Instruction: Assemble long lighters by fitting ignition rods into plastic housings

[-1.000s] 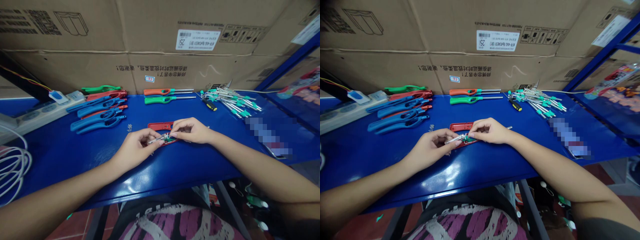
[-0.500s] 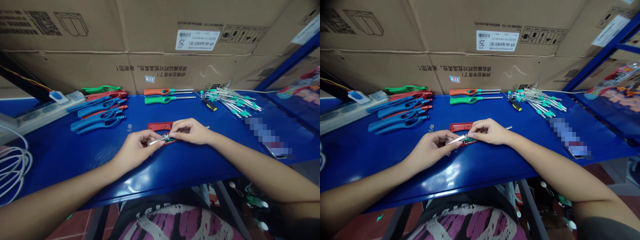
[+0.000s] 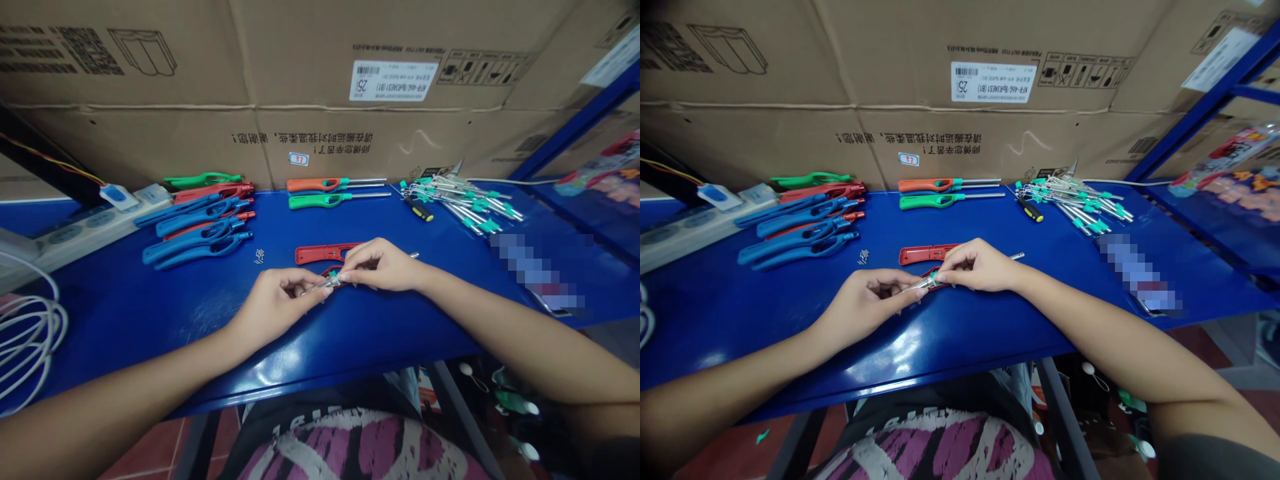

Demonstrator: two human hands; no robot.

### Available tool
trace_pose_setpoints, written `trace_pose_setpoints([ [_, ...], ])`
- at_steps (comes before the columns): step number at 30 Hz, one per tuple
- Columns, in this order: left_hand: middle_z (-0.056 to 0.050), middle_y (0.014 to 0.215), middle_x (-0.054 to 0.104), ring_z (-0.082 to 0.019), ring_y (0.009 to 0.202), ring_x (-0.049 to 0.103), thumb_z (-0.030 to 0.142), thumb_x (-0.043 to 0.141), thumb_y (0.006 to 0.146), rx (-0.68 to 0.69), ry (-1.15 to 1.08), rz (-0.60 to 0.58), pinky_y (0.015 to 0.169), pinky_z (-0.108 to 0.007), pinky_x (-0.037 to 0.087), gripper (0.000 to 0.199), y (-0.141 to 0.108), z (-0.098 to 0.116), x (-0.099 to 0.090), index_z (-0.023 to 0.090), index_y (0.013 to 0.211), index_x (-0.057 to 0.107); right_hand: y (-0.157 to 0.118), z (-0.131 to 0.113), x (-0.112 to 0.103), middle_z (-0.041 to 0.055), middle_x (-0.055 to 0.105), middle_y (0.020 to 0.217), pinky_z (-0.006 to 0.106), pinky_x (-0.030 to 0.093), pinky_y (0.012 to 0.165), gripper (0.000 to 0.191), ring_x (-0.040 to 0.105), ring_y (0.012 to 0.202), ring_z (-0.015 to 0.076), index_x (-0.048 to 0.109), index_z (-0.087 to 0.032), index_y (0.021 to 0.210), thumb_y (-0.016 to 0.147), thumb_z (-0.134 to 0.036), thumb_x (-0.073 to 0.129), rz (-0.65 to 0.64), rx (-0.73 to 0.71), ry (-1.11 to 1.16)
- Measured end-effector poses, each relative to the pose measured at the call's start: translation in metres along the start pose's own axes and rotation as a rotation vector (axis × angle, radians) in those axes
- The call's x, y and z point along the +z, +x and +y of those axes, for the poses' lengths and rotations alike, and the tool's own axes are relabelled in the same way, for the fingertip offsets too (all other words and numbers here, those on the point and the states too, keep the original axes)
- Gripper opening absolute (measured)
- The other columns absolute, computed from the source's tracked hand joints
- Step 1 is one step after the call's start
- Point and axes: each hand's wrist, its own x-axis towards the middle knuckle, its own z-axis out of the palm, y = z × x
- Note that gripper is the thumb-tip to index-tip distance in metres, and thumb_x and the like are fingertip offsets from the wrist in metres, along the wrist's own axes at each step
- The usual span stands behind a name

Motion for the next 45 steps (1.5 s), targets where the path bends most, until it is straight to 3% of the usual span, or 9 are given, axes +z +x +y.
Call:
trace_pose_setpoints([
  [7,0.000,0.065,0.070,-0.011,0.051,0.058,0.038,0.078,0.081,-0.004,-0.078,0.020,0.050,-0.021,0.045,0.026,0.003,0.000,-0.002,0.016,0.095,0.077,0.002,0.005,0.000,-0.0008,0.064,0.066,0.018,0.039,0.037,0.029,0.050,0.041,0.0050,0.073,-0.012,0.085,0.087,-0.041,0.073,0.053,0.080,0.166],
  [16,0.000,0.064,0.070,-0.009,0.048,0.060,0.036,0.079,0.081,0.006,-0.093,0.022,0.048,-0.018,0.047,0.025,0.005,-0.003,-0.004,0.015,0.093,0.075,0.003,0.004,0.000,0.0002,0.064,0.075,0.018,0.040,0.037,0.024,0.051,0.042,0.0035,0.073,-0.012,0.088,0.087,-0.036,0.073,0.077,0.027,0.171],
  [27,0.000,0.062,0.070,-0.006,0.043,0.055,0.031,0.077,0.080,-0.003,-0.105,0.061,0.042,-0.015,0.043,0.021,0.004,0.003,-0.001,0.013,0.091,0.078,0.002,0.003,0.008,-0.0013,0.060,0.064,0.019,0.034,0.040,0.029,0.045,0.043,0.0052,0.068,-0.013,0.085,0.085,-0.042,0.073,0.164,0.100,0.128],
  [34,-0.004,0.076,0.076,-0.008,0.048,0.056,0.034,0.074,0.084,0.019,-0.114,0.055,0.042,-0.016,0.044,0.023,0.002,0.002,0.001,0.014,0.094,0.079,0.002,0.003,0.010,-0.0033,0.056,0.059,0.019,0.033,0.038,0.027,0.045,0.041,0.0052,0.066,-0.013,0.082,0.087,-0.039,0.071,0.154,0.071,0.096],
  [38,-0.002,0.070,0.074,-0.009,0.045,0.058,0.037,0.071,0.088,0.063,0.012,0.012,0.045,-0.020,0.046,0.024,0.002,0.004,-0.006,0.016,0.098,0.079,0.002,0.003,0.007,-0.0023,0.059,0.062,0.019,0.038,0.041,0.027,0.049,0.043,0.0059,0.066,-0.013,0.083,0.087,-0.040,0.071,0.120,0.049,0.104],
  [41,-0.003,0.083,0.076,-0.013,0.064,0.067,0.037,0.070,0.090,0.224,0.259,0.013,0.058,-0.023,0.050,0.022,-0.001,0.010,-0.017,0.020,0.100,0.080,0.003,0.002,0.003,-0.0021,0.060,0.065,0.019,0.039,0.042,0.028,0.049,0.045,0.0056,0.067,-0.014,0.089,0.088,-0.041,0.071,0.122,0.054,0.102],
  [45,-0.004,0.092,0.069,-0.016,0.081,0.066,0.031,0.067,0.092,0.375,0.568,-0.041,0.073,-0.029,0.051,0.017,-0.005,0.015,-0.027,0.023,0.099,0.080,0.004,0.003,0.001,-0.0027,0.059,0.066,0.019,0.035,0.041,0.029,0.046,0.045,0.0046,0.067,-0.014,0.091,0.089,-0.042,0.070,0.152,0.095,0.134],
])
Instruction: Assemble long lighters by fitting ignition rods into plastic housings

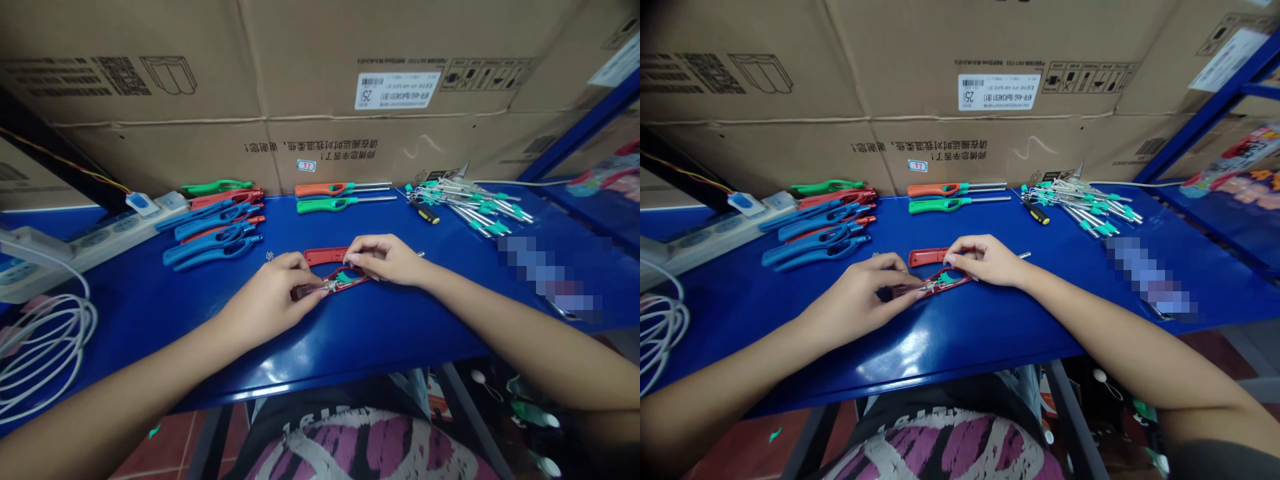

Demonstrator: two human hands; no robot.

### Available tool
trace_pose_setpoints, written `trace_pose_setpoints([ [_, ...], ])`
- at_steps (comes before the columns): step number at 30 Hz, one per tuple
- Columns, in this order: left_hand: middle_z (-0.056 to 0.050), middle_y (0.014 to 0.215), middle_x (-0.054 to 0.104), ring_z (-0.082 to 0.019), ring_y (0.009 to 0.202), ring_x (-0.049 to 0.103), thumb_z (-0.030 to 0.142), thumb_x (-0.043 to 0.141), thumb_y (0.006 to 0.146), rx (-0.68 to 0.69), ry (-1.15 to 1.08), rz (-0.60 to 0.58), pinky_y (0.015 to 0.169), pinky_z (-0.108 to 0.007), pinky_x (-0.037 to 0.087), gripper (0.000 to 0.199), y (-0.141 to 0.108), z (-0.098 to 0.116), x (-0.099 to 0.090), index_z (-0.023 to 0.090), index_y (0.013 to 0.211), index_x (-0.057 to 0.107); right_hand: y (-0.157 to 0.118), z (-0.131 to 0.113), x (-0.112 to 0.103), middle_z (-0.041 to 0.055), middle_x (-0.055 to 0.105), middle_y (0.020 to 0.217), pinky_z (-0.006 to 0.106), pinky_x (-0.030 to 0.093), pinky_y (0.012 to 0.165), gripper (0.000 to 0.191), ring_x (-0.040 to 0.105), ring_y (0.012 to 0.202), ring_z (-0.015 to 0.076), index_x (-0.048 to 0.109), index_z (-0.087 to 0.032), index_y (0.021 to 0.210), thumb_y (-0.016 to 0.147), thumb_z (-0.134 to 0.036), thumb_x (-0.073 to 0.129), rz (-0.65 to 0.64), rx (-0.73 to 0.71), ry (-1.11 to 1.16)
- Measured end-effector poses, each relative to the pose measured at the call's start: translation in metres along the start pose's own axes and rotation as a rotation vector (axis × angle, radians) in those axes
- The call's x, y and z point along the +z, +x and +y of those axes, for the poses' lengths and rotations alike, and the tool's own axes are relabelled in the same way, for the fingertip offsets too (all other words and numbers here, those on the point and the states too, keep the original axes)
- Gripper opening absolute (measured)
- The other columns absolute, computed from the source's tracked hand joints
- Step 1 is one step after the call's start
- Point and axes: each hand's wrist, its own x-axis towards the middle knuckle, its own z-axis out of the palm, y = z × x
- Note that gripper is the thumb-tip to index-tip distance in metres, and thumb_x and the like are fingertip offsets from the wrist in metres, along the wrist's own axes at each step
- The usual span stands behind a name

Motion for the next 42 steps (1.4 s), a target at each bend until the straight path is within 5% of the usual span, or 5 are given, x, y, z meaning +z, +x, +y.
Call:
trace_pose_setpoints([
  [6,-0.005,0.091,0.067,-0.021,0.085,0.063,0.027,0.063,0.094,-0.030,0.144,-0.111,0.075,-0.033,0.050,0.017,0.000,-0.003,0.004,0.017,0.102,0.074,0.000,0.001,0.001,-0.0018,0.060,0.069,0.020,0.035,0.043,0.030,0.045,0.046,0.0047,0.068,-0.014,0.093,0.088,-0.043,0.070,0.016,0.026,-0.010],
  [24,-0.006,0.091,0.069,-0.017,0.080,0.066,0.029,0.057,0.100,0.007,0.116,-0.135,0.075,-0.029,0.051,0.025,-0.002,-0.007,0.002,0.023,0.112,0.078,-0.002,0.000,-0.001,0.0057,0.063,0.094,0.026,0.043,0.059,0.027,0.055,0.069,0.0113,0.072,-0.015,0.098,0.094,-0.040,0.063,-0.031,-0.125,-0.199],
  [42,-0.005,0.093,0.073,-0.018,0.080,0.067,0.019,0.063,0.093,-0.076,0.078,-0.154,0.075,-0.029,0.051,0.021,0.000,0.001,-0.002,0.023,0.105,0.080,-0.002,0.002,-0.001,0.0051,0.062,0.092,0.024,0.041,0.057,0.025,0.051,0.066,0.0097,0.071,-0.014,0.098,0.095,-0.037,0.062,-0.048,-0.133,-0.214],
])
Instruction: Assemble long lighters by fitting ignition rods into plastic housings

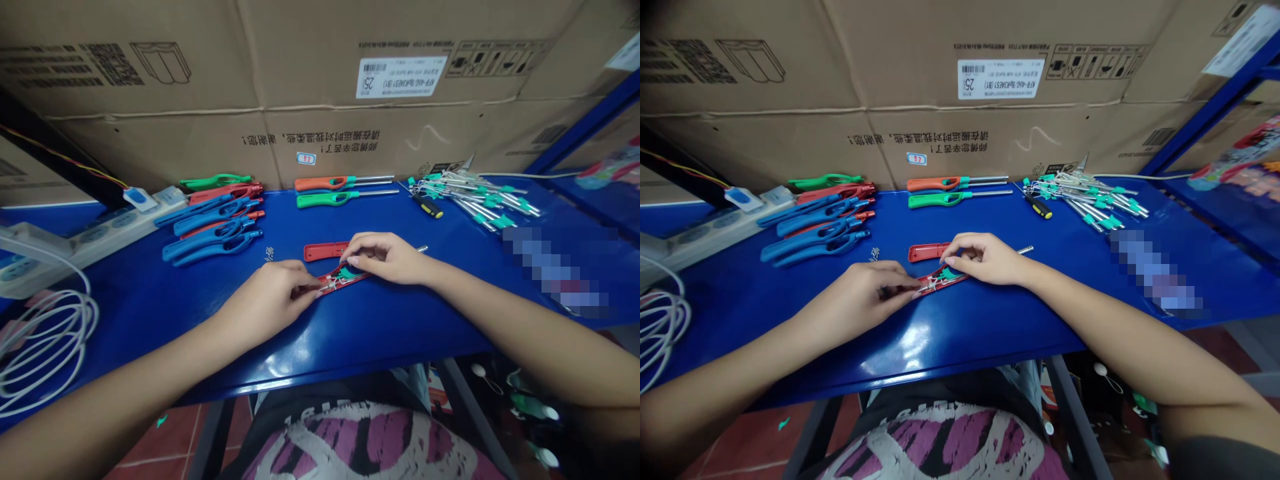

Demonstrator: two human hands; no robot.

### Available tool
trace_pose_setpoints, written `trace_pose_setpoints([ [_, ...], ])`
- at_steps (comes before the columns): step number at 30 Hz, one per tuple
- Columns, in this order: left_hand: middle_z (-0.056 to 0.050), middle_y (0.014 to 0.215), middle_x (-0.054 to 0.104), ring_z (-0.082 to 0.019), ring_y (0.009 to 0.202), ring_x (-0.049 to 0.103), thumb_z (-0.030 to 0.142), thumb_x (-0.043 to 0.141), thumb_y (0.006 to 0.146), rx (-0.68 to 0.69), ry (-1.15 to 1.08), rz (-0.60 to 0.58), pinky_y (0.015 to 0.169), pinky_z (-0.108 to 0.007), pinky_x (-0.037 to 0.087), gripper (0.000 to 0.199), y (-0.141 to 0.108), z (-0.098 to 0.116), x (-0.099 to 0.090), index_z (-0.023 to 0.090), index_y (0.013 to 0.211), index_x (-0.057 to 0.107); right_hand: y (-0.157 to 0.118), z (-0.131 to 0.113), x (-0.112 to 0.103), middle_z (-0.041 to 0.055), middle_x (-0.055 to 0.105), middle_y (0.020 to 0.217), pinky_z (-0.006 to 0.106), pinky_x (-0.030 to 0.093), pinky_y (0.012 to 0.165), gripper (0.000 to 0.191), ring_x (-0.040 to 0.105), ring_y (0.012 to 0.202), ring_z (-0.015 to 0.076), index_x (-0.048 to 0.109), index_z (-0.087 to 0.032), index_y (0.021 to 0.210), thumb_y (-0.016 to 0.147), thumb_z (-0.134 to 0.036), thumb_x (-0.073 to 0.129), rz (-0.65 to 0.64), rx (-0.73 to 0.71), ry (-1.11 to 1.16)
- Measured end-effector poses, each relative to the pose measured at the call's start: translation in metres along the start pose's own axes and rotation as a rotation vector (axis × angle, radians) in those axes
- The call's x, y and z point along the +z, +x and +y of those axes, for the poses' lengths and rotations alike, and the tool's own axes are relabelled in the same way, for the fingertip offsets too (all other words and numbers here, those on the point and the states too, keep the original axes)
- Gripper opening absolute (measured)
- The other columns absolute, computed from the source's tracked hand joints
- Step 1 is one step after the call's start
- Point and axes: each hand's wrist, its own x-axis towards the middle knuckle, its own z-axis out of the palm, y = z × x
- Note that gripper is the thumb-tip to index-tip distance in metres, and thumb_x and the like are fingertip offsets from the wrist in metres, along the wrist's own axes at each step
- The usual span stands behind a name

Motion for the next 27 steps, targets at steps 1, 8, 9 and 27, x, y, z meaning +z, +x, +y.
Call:
trace_pose_setpoints([
  [1,-0.005,0.093,0.073,-0.018,0.080,0.067,0.019,0.063,0.093,0.002,-0.004,0.001,0.074,-0.028,0.051,0.021,0.000,0.000,0.001,0.023,0.106,0.080,0.000,0.000,0.000,0.0053,0.062,0.092,0.024,0.041,0.057,0.025,0.051,0.066,0.0098,0.072,-0.014,0.098,0.095,-0.037,0.062,0.001,0.000,-0.003],
  [8,-0.005,0.089,0.072,-0.017,0.078,0.067,0.021,0.062,0.094,0.020,0.009,-0.008,0.072,-0.027,0.050,0.021,-0.001,0.002,0.001,0.023,0.103,0.081,-0.003,-0.005,-0.002,0.0058,0.063,0.097,0.023,0.041,0.057,0.021,0.052,0.066,0.0092,0.075,-0.017,0.105,0.097,-0.030,0.060,-0.049,-0.140,-0.124],
  [9,-0.005,0.090,0.072,-0.017,0.078,0.067,0.020,0.062,0.094,0.027,0.016,-0.012,0.072,-0.027,0.050,0.021,-0.001,0.002,0.001,0.023,0.103,0.081,-0.004,-0.007,-0.002,0.0063,0.063,0.101,0.024,0.043,0.059,0.022,0.053,0.068,0.0094,0.076,-0.019,0.108,0.097,-0.028,0.060,-0.076,-0.187,-0.157],
  [27,-0.005,0.090,0.073,-0.017,0.077,0.067,0.026,0.065,0.092,0.019,-0.071,0.023,0.069,-0.027,0.050,0.017,0.002,-0.007,0.005,0.021,0.101,0.079,-0.011,-0.012,-0.004,0.0098,0.061,0.116,0.031,0.051,0.079,0.031,0.058,0.084,0.0153,0.073,-0.024,0.122,0.094,-0.020,0.061,-0.205,-0.353,-0.440],
])
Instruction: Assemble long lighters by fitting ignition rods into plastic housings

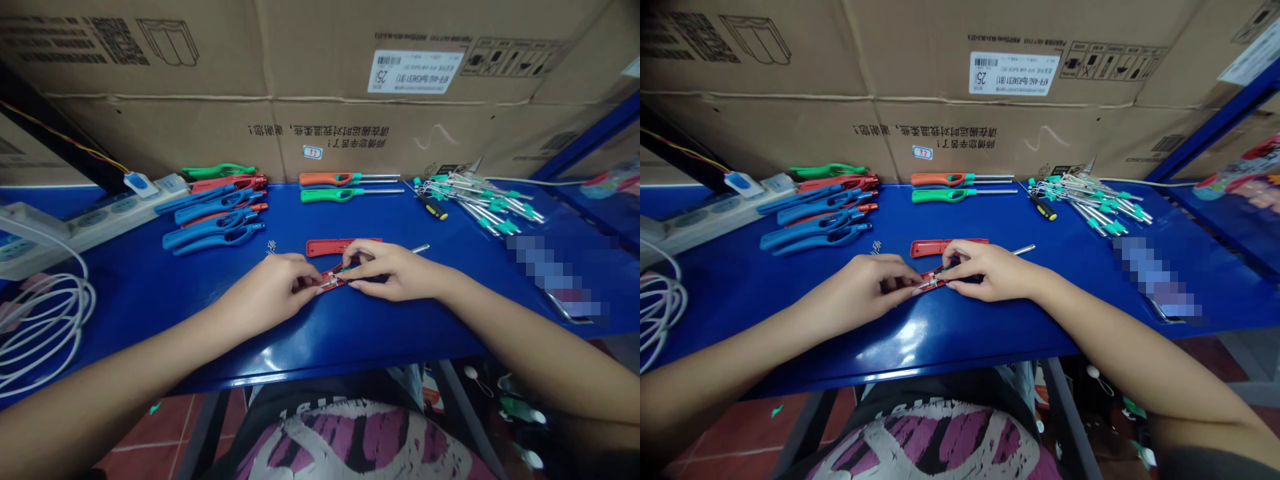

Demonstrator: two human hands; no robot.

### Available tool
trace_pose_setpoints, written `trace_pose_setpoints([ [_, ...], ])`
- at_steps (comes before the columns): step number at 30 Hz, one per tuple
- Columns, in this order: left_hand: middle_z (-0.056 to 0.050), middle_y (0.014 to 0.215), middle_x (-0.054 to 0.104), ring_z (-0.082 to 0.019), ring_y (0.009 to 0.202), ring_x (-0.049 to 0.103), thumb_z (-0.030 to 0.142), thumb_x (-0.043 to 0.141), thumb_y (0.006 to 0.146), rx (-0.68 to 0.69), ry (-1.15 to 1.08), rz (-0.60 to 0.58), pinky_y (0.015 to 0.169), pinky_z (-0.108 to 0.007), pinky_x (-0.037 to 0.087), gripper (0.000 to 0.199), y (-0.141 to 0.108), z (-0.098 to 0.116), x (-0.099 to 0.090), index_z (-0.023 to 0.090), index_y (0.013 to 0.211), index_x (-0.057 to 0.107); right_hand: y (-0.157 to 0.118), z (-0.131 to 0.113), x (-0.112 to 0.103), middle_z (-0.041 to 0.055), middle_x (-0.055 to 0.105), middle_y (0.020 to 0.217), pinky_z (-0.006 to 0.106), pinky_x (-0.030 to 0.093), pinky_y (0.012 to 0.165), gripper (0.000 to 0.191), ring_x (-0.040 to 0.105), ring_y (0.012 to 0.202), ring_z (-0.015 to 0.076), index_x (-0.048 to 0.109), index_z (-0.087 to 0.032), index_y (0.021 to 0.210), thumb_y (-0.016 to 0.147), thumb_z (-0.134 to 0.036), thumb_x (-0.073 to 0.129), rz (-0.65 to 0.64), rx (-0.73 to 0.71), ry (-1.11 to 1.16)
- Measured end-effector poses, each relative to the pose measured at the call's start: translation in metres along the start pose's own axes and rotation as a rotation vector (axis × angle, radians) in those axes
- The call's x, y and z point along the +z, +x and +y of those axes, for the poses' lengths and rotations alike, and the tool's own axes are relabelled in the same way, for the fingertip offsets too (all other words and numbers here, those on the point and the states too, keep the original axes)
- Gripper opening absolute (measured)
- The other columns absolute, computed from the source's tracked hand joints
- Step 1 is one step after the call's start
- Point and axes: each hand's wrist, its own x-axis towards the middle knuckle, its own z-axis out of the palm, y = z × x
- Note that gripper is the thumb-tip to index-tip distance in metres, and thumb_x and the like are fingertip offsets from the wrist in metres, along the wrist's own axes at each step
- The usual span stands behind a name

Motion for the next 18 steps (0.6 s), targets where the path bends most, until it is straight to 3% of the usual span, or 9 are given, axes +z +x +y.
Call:
trace_pose_setpoints([
  [9,-0.004,0.089,0.072,-0.014,0.073,0.065,0.027,0.066,0.091,-0.002,-0.004,-0.004,0.067,-0.025,0.048,0.015,0.0000,-0.0009,0.0014,0.020,0.097,0.078,0.0005,-0.0019,0.0004,0.0086,0.059,0.113,0.030,0.049,0.076,0.027,0.055,0.080,0.0135,0.074,-0.022,0.118,0.095,-0.022,0.061,-0.022,0.027,-0.023],
  [18,-0.004,0.093,0.072,-0.017,0.080,0.066,0.026,0.062,0.094,-0.016,0.002,-0.019,0.072,-0.028,0.049,0.017,0.0002,0.0015,-0.0004,0.020,0.099,0.077,0.0019,-0.0015,0.0016,0.0078,0.057,0.108,0.030,0.050,0.081,0.029,0.058,0.089,0.0151,0.073,-0.021,0.120,0.095,-0.021,0.061,-0.010,0.057,0.043],
])
